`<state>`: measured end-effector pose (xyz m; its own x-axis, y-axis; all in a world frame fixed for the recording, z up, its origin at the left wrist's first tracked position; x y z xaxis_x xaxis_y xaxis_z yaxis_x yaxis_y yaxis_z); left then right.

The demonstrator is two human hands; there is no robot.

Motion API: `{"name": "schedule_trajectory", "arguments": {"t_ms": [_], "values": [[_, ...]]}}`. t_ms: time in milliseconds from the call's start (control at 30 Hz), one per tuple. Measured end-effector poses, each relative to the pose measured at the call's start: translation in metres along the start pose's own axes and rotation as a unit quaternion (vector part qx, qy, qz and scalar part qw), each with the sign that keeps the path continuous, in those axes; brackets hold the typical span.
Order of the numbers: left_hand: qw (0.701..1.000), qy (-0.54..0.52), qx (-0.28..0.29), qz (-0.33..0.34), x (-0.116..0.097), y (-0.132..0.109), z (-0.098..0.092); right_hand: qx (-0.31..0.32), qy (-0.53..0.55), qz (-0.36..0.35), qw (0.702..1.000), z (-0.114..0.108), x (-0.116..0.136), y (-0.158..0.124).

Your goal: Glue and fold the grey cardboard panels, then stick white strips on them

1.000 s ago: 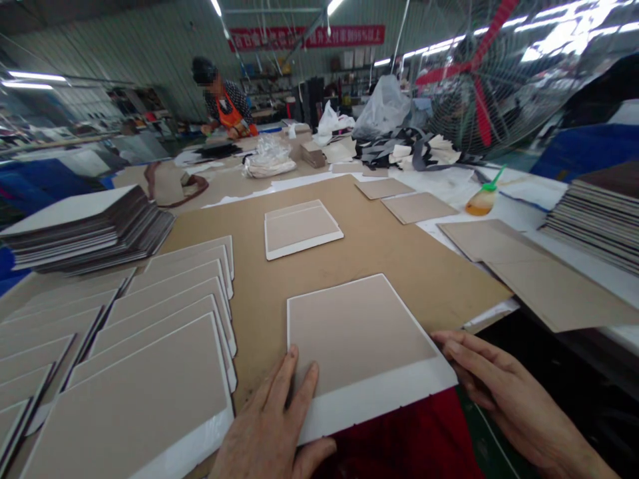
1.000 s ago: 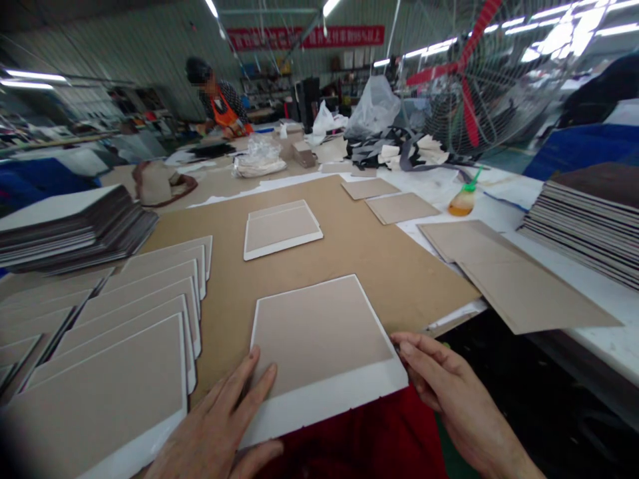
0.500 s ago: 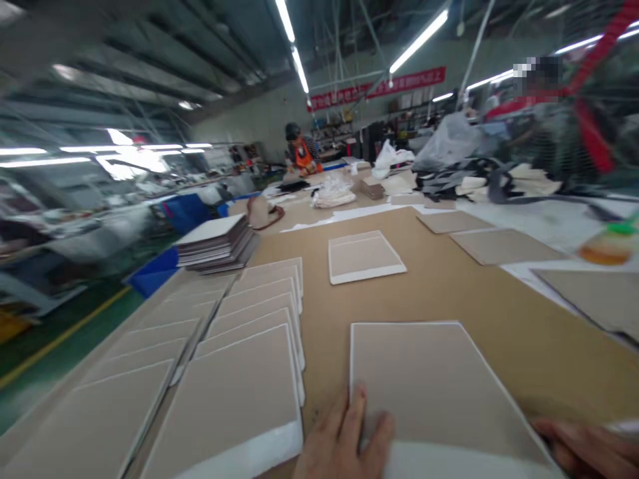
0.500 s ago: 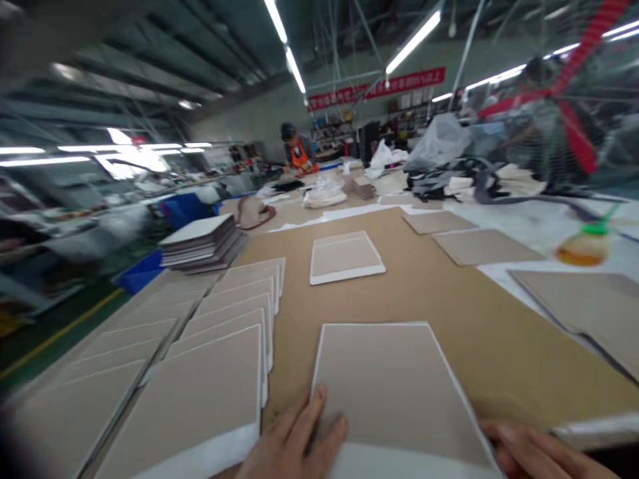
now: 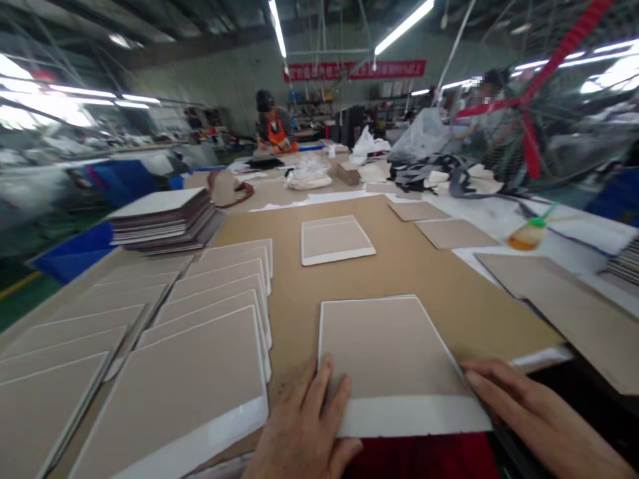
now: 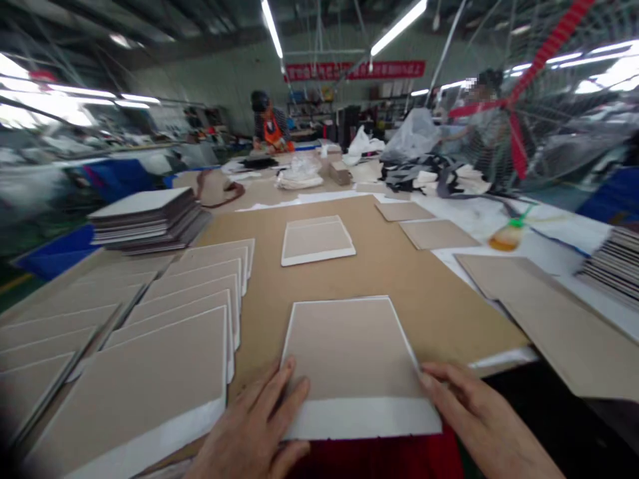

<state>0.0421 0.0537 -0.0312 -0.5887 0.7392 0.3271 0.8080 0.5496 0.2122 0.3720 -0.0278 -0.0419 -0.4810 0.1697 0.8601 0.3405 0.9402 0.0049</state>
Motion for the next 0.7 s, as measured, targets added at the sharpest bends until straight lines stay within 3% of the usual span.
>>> {"name": "schedule_trajectory", "arguments": {"t_ms": [100,233,400,500,633,700], "values": [[1.0,0.006,-0.02,0.014,0.002,0.003,-0.004,0.045,0.011,0.036,0.998,0.002,0.014,-0.01],[0.998,0.026,-0.032,0.043,0.005,0.005,-0.002,0.041,0.11,0.079,0.99,0.006,0.021,-0.014],[0.997,0.008,-0.062,0.042,0.013,0.006,-0.002,0.026,0.324,0.192,0.926,0.011,0.011,-0.012],[0.995,-0.017,-0.1,0.018,0.017,0.004,-0.001,-0.014,0.366,0.229,0.902,0.011,0.013,-0.008],[0.991,-0.027,-0.128,0.002,0.018,0.001,0.002,0.023,0.336,0.192,0.922,0.008,0.028,0.002],[0.99,-0.019,-0.139,0.003,0.018,-0.001,0.004,0.013,0.3,0.169,0.939,0.005,0.034,0.007]]}}
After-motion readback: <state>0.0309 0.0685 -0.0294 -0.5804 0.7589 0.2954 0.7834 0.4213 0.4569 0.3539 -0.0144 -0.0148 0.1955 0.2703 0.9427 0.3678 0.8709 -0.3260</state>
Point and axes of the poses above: each hand's wrist, its own y-axis towards the middle knuckle, its own z-axis out of the palm, x = y × z, the point moved 2 cm from there along y, towards the middle knuckle, and after that the axes turned 7 degrees about y, right-handed, at the moved point
